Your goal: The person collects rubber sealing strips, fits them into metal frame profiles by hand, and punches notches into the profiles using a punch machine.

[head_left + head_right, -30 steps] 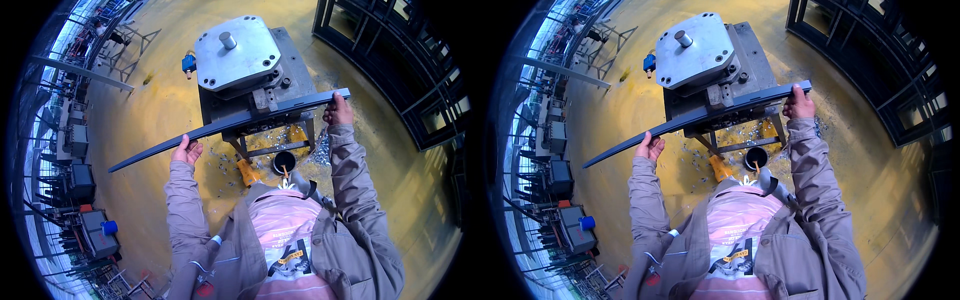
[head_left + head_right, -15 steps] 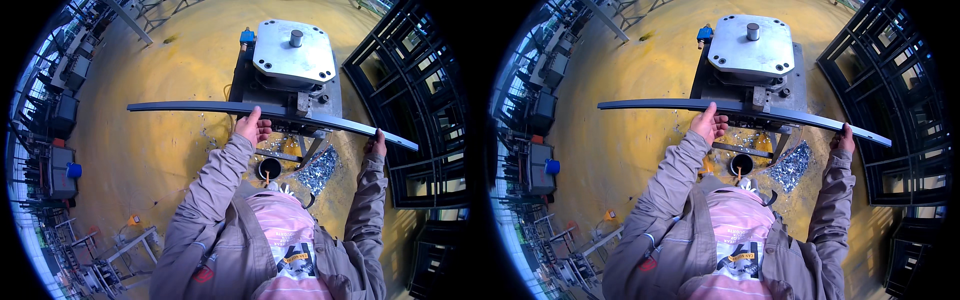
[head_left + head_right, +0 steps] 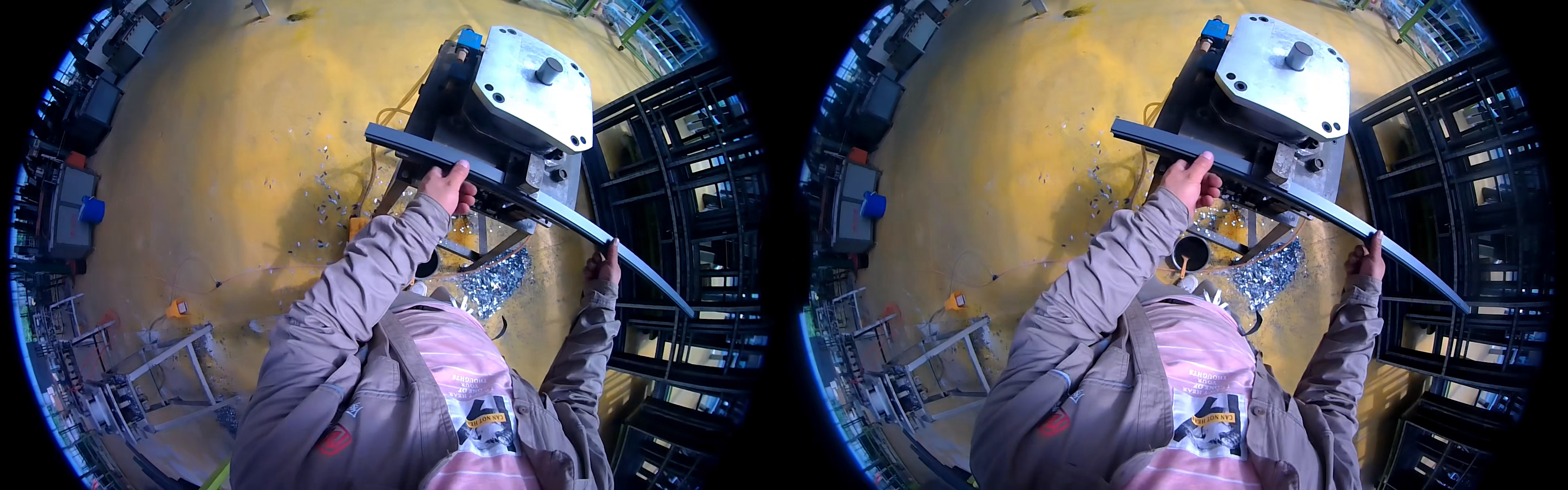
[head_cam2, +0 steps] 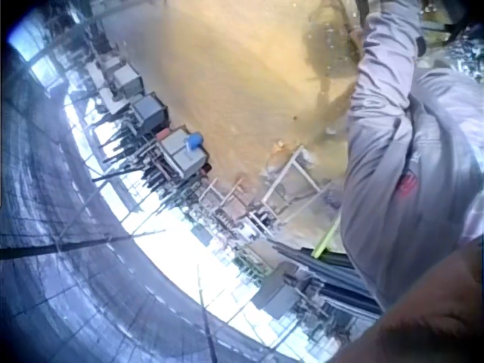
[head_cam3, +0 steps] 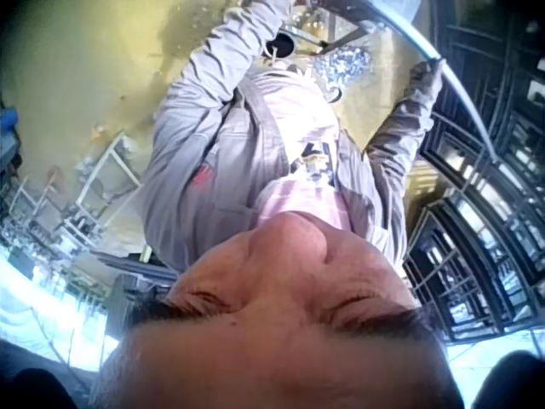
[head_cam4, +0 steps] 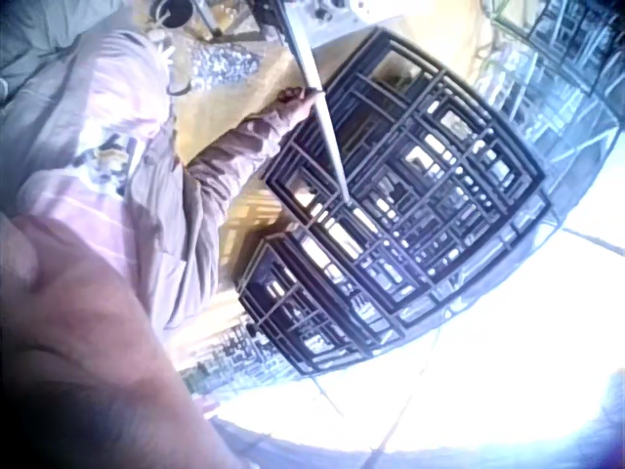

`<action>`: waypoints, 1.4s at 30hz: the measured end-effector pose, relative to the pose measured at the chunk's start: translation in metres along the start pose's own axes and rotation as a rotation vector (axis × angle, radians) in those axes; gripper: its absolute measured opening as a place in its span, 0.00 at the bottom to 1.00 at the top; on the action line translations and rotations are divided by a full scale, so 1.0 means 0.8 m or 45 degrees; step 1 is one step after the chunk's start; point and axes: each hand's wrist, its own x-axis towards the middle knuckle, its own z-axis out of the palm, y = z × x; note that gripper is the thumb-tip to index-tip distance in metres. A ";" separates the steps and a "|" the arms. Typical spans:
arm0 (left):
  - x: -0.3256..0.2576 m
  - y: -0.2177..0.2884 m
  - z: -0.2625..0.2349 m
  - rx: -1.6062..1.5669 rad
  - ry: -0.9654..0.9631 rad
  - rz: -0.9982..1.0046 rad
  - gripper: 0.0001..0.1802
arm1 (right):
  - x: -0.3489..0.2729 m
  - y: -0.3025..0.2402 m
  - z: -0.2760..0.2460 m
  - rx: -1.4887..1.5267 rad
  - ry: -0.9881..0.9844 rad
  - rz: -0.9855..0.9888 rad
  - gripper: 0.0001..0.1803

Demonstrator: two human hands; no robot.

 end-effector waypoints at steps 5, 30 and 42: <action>0.015 -0.034 0.053 0.026 -0.378 -0.170 0.29 | 0.047 -0.049 -0.080 0.090 0.184 -0.093 0.24; 0.008 -0.004 0.016 0.220 -0.141 0.014 0.31 | 0.063 -0.065 -0.134 0.103 0.239 -0.048 0.27; -0.013 0.010 0.003 0.268 -0.009 0.085 0.33 | -0.003 -0.021 -0.026 0.099 0.116 -0.084 0.24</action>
